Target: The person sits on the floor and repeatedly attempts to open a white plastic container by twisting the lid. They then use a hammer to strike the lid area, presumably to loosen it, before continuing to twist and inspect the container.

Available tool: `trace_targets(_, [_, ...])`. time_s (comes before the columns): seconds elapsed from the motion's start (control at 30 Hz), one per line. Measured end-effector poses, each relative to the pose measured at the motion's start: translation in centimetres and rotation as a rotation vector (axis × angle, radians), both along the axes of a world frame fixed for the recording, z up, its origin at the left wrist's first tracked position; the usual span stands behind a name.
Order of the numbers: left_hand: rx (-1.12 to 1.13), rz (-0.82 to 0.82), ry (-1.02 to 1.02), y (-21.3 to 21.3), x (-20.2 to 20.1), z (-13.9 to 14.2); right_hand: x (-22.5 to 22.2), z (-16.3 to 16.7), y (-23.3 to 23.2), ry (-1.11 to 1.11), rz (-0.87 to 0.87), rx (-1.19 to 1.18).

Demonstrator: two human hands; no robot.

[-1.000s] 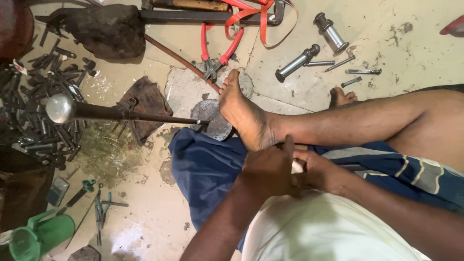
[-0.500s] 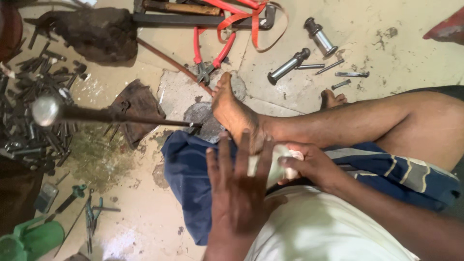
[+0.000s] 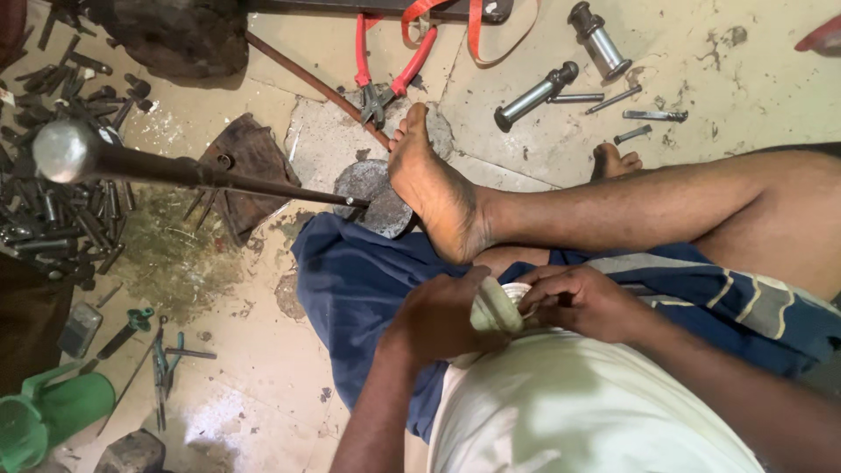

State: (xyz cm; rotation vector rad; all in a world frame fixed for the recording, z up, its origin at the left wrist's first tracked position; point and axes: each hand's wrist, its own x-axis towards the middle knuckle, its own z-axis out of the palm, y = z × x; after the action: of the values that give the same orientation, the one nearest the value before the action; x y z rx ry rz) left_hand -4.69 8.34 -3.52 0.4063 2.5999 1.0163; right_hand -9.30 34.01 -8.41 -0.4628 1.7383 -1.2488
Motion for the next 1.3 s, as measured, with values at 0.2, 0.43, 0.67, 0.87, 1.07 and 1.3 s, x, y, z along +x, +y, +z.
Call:
trace_targets(0.2, [0.222, -0.017, -0.319, -2.8, 0.1, 1.2, -2.9, 1.1, 3.4, 0.216, -0.185, -0.287])
trace_targets(0.43, [0.880, 0.370, -0.460, -5.7, 3.6, -0.5, -3.4, 4.6, 3.7, -0.286, -0.051, 0.222])
trace_targets(0.67, [1.333, 0.460, -0.649, -4.2, 5.0, -2.7, -2.1, 7.8, 2.1, 0.009, 0.282, 0.181])
trace_targets(0.87, [1.442, 0.595, -0.531, -1.7, 6.1, -4.2, -1.0, 8.8, 3.5, -0.188, 0.130, 0.265])
trace_targets(1.07, [1.434, 0.579, -0.426, -0.3, 5.7, -4.2, 0.4, 7.0, 3.4, -0.288, -0.146, 0.316])
trace_targets(1.3, [1.361, 0.509, -0.408, -0.1, 6.2, -3.2, -0.2, 8.0, 3.2, -0.138, -0.523, 0.094])
